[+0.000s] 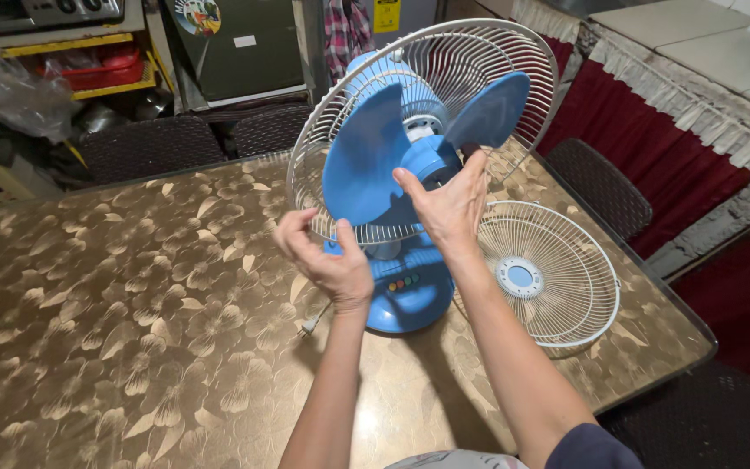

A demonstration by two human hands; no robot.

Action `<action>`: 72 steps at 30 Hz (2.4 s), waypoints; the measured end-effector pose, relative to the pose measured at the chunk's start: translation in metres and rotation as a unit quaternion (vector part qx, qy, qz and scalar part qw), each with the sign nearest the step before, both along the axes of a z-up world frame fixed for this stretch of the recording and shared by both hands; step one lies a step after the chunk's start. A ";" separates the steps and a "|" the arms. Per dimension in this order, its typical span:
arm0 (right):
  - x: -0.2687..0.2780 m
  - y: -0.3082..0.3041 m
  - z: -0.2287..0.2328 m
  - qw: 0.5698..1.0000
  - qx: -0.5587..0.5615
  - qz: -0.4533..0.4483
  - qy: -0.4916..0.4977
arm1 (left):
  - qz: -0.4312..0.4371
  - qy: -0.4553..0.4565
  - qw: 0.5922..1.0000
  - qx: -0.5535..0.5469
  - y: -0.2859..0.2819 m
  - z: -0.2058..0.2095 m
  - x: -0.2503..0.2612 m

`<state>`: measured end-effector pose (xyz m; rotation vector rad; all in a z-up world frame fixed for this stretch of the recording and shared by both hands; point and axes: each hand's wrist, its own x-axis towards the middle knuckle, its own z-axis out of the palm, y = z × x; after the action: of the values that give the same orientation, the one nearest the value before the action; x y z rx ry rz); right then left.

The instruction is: The person disassembles a blue table fan on a table. They remove the front grille, unscrew the central hub nut, detach the fan blades, and then remove the rear grille. The components are placed on the table.

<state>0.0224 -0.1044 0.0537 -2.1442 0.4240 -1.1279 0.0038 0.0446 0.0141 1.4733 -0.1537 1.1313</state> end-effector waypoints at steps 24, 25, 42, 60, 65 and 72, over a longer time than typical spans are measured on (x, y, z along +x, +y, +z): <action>0.004 -0.002 -0.001 0.997 0.068 0.035 -0.019 | -0.069 -0.029 0.980 0.185 0.038 0.062 0.057; 0.004 -0.001 -0.002 0.997 0.061 0.039 -0.031 | -0.062 -0.011 0.981 0.184 0.037 0.061 0.058; 0.006 -0.009 -0.003 0.996 0.062 0.060 -0.037 | -0.379 0.082 0.908 -0.156 -0.014 -0.060 0.059; -0.005 -0.008 0.003 0.988 0.038 0.119 -0.088 | -0.716 0.219 0.612 -0.254 0.002 -0.061 0.129; -0.005 -0.015 0.006 0.992 -0.051 0.102 -0.052 | -0.725 0.317 0.505 -0.344 -0.013 -0.082 0.174; -0.007 -0.018 0.005 0.984 -0.104 0.110 -0.090 | -0.733 0.297 0.500 -0.354 -0.017 -0.114 0.193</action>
<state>0.0150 -0.1226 0.0582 -2.1777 -0.0138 -1.2693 0.1970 0.0271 -0.1000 0.4194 -0.3079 -0.7419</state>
